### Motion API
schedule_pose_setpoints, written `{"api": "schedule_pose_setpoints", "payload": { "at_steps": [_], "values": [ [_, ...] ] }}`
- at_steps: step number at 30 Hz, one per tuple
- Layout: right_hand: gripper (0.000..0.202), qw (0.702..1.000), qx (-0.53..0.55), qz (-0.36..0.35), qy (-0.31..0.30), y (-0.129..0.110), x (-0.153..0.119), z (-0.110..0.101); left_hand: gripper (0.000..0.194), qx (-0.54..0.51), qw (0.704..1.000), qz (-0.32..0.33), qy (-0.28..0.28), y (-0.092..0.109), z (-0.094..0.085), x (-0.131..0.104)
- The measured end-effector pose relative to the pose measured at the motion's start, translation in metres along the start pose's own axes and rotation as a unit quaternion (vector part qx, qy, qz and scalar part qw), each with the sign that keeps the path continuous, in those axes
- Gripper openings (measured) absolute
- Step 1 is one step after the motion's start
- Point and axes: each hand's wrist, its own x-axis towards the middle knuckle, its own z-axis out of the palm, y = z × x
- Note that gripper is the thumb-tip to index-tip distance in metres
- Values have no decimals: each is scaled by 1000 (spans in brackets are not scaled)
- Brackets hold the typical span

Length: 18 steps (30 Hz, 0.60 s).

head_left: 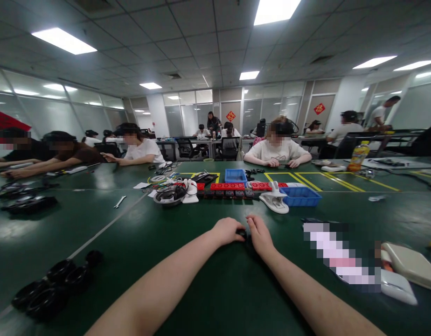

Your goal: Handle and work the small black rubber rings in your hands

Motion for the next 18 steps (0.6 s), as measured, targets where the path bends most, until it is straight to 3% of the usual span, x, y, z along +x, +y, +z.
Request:
{"api": "schedule_pose_setpoints", "payload": {
  "at_steps": [9, 14, 18],
  "values": [
    [35, 999, 26, 3, -25, 3, 3, 2, 33, 53, 999, 9, 11, 15, 1, -17],
    [35, 999, 23, -6, -29, 0, 1, 1, 43, 49, 997, -5, 52, 21, 1, -19],
    [35, 999, 22, -8, -32, 0, 0, 2, 47, 41, 998, 24, 41, 21, 1, -19]
  ]
}}
